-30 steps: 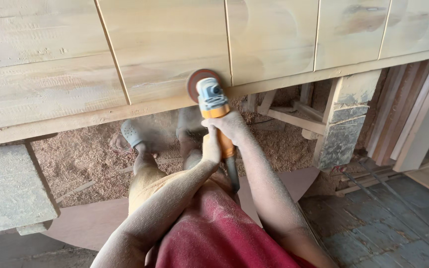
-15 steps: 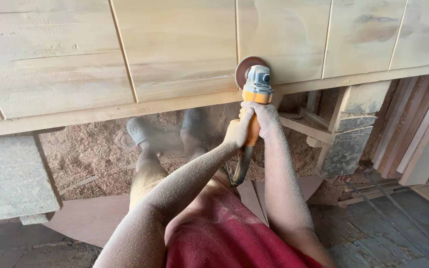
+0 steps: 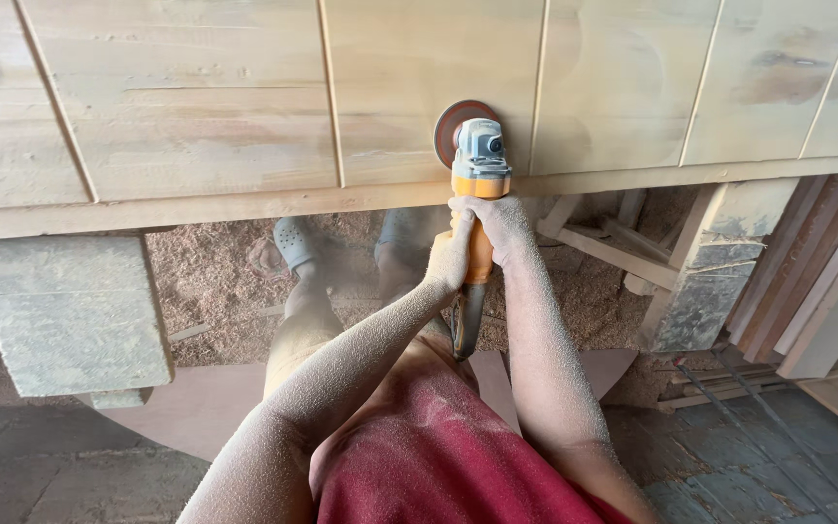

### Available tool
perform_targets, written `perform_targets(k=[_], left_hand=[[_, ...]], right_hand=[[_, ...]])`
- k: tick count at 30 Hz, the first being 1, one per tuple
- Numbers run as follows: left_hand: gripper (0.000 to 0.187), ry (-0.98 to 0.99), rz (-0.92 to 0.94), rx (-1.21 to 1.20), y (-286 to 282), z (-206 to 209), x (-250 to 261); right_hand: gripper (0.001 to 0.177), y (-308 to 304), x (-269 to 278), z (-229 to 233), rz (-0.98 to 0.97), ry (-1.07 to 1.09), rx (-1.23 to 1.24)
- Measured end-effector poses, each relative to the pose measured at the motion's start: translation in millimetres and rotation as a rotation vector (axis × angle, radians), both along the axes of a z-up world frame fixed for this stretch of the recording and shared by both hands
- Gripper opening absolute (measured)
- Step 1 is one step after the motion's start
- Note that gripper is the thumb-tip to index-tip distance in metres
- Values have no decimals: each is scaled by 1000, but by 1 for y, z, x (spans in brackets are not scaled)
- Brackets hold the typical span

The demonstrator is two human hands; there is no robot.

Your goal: The person uses an orbital sander to smooth the surface of a large wooden panel with recessed panels. They move the sander across different sections of the panel, generating sawdust and gradually lightening the wood's color.

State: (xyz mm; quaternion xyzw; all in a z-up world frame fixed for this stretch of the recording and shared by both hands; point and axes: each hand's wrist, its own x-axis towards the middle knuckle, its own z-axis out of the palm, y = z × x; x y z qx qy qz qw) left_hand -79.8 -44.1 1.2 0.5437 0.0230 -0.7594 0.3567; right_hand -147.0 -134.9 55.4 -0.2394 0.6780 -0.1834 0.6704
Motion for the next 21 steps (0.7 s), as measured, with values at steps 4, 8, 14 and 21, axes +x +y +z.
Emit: perform_targets(k=[4, 8, 14, 21], left_hand=[[73, -11, -9, -26, 13, 0, 30], [72, 9, 29, -7, 22, 1, 57], [75, -5, 27, -18, 35, 2, 90], [86, -98, -25, 13, 67, 1, 107]], right_hand=[[21, 9, 31, -1, 39, 12, -16], [23, 19, 58, -1, 34, 7, -1], [25, 29, 96, 3, 96, 53, -28], [38, 39, 130, 23, 347, 153, 17]])
